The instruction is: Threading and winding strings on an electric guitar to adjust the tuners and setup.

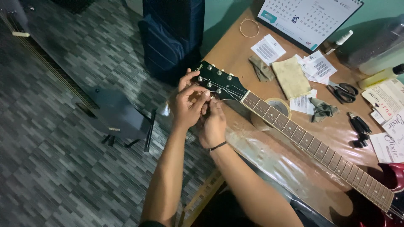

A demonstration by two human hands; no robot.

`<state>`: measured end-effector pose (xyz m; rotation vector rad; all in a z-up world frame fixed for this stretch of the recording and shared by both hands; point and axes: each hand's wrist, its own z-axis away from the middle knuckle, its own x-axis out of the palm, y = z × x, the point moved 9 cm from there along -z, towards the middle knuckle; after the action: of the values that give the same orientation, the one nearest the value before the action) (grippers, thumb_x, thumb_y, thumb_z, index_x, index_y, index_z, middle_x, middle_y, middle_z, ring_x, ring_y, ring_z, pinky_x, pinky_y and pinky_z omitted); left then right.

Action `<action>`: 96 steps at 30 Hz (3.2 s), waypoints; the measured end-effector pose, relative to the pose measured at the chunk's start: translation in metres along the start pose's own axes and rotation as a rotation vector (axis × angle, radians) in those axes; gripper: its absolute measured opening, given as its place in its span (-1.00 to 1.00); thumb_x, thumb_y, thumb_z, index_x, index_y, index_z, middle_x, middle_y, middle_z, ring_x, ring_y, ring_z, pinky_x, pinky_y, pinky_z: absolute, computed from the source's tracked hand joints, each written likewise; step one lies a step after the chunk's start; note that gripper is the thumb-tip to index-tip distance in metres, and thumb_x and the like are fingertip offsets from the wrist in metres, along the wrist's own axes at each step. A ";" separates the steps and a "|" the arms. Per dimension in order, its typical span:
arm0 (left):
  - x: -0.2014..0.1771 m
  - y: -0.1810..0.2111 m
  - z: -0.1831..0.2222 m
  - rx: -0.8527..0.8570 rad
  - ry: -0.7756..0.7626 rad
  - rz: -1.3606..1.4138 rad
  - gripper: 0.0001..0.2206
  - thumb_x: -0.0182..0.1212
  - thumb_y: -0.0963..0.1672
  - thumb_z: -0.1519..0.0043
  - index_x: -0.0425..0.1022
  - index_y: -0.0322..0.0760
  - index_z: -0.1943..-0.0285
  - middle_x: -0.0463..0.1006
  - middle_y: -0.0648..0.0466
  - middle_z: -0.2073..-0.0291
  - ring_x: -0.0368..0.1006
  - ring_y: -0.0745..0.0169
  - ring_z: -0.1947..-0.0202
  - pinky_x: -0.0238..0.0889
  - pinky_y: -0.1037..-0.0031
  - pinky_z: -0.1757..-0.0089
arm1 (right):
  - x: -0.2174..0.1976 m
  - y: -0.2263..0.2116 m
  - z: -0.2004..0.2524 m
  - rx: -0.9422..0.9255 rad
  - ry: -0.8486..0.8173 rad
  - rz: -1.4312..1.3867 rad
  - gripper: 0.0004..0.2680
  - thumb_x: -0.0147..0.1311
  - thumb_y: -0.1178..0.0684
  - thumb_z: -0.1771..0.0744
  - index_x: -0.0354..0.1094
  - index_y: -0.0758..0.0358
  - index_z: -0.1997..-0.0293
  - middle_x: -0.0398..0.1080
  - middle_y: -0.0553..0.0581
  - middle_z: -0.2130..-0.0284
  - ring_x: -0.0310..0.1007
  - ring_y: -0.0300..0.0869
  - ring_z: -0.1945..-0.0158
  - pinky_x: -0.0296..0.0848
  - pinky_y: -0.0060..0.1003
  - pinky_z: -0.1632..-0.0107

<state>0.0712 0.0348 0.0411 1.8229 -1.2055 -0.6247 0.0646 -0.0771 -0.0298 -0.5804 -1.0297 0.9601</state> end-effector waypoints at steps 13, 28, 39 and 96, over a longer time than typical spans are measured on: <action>0.001 0.003 -0.004 0.039 0.007 -0.023 -0.90 0.40 -0.17 -0.25 0.63 -0.34 0.24 0.39 -0.04 -0.25 0.00 -0.19 -0.50 -0.04 0.02 -0.35 | -0.010 -0.032 -0.006 -0.362 0.042 0.457 -0.83 0.00 -0.01 -0.44 0.36 0.25 0.24 0.35 0.02 0.59 0.32 -0.28 0.51 0.28 -0.45 0.46; -0.002 -0.001 -0.002 -0.005 0.018 -0.037 -0.90 0.40 -0.16 -0.24 0.63 -0.33 0.27 0.38 -0.03 -0.26 0.00 -0.15 -0.51 -0.06 0.06 -0.36 | 0.004 -0.039 0.013 -0.338 0.066 0.314 -0.82 -0.07 0.04 -0.45 0.28 0.22 0.30 0.32 0.03 0.59 0.27 -0.29 0.55 0.23 -0.48 0.48; 0.000 -0.004 0.000 -0.008 0.027 -0.016 -0.90 0.40 -0.16 -0.25 0.63 -0.33 0.26 0.40 -0.03 -0.25 -0.03 -0.17 -0.52 -0.09 0.01 -0.37 | -0.008 -0.017 0.002 -0.147 0.083 0.065 -0.88 0.12 0.07 -0.39 0.24 0.22 0.16 0.29 0.03 0.55 0.34 -0.24 0.45 0.27 -0.45 0.37; -0.002 0.003 0.003 0.002 0.016 -0.159 -0.86 0.37 -0.09 -0.27 0.64 -0.25 0.25 0.48 -0.03 -0.20 0.11 -0.21 -0.45 0.05 -0.04 -0.30 | -0.002 -0.182 0.052 -1.313 -0.478 1.748 -0.94 0.08 0.12 -0.35 0.47 0.11 0.17 0.46 0.14 0.33 0.55 0.01 0.37 0.48 -0.22 0.27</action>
<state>0.0669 0.0353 0.0422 1.9347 -1.0574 -0.6962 0.0871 -0.1683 0.1342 -2.7199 -1.4218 1.8454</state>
